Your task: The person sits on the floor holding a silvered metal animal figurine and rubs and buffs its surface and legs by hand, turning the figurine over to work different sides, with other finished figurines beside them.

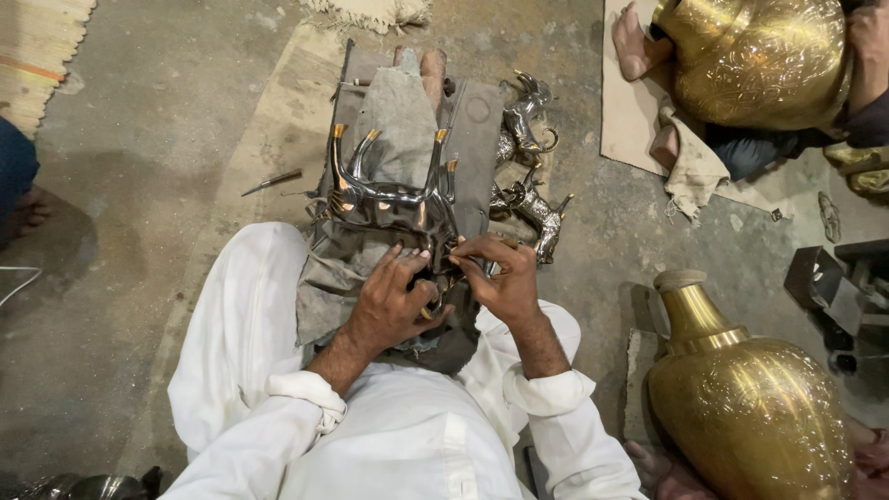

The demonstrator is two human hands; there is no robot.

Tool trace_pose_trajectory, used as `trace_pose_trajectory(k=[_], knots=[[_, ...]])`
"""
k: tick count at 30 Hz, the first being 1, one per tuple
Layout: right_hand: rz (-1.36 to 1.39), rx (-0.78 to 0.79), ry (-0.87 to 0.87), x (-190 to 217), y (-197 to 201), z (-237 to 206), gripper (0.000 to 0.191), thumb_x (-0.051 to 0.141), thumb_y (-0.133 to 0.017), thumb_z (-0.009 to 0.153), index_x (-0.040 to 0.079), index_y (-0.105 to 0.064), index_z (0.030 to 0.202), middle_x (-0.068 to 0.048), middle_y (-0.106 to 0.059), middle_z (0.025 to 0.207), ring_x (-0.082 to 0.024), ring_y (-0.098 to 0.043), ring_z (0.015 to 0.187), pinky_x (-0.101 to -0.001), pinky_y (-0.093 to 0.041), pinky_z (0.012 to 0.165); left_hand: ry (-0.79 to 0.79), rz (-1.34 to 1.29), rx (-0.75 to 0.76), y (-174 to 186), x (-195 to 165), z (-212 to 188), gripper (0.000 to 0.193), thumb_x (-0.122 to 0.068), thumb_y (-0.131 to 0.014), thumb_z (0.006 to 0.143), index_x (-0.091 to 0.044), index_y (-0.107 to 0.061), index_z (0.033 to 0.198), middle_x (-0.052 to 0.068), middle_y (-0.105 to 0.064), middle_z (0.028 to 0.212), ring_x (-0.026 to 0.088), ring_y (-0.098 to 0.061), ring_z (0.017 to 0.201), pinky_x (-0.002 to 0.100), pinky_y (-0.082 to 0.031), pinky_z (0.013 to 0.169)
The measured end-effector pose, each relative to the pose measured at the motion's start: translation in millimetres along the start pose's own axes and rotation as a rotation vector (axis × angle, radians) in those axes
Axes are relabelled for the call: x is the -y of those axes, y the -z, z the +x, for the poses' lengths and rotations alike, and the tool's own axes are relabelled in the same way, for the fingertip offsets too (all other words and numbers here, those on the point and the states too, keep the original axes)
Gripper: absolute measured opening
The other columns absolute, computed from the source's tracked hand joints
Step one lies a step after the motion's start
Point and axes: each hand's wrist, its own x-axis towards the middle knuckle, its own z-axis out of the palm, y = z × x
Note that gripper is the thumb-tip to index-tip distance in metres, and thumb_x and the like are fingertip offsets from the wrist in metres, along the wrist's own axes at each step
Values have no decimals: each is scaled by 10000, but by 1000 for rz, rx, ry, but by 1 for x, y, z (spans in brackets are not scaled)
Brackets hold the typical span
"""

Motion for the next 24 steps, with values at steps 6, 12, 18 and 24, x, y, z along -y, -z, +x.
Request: trace_pose_trajectory(k=[6,12,18,24], knots=[[12,44,63,-3,5,4,162,-31,-793,801,50,-774,940,-92,-789,942,-200,-782,892,-322,-629,814,-1,25,15,-1,0,0,458,-412,-871,838,-94,-571,976,199,-567,1232,365,-625,1202,593,-467,1127],[27,85,96,-21,7,-1,159,-41,-766,797,28,-757,940,-85,-786,951,-185,-785,916,-315,-621,847,1,22,8,0,-1,1,464,-412,-879,826,-96,-583,995,195,-566,1223,358,-616,1195,599,-459,1127],[351,-225,-341,-33,-12,-3,121,55,-805,933,-19,-775,1024,-81,-763,941,-128,-679,784,-259,-541,682,-18,-9,-15,3,-3,-2,456,-332,-882,790,-86,-576,1024,138,-561,1182,334,-602,1121,569,-498,1057],[134,-297,-28,7,-6,28,309,147,-839,950,27,-714,1206,-116,-761,1105,-205,-766,1031,-335,-631,925,50,-220,85,17,-7,-3,467,-163,-836,803,-64,-507,1119,174,-512,1160,352,-579,1058,453,-512,908]])
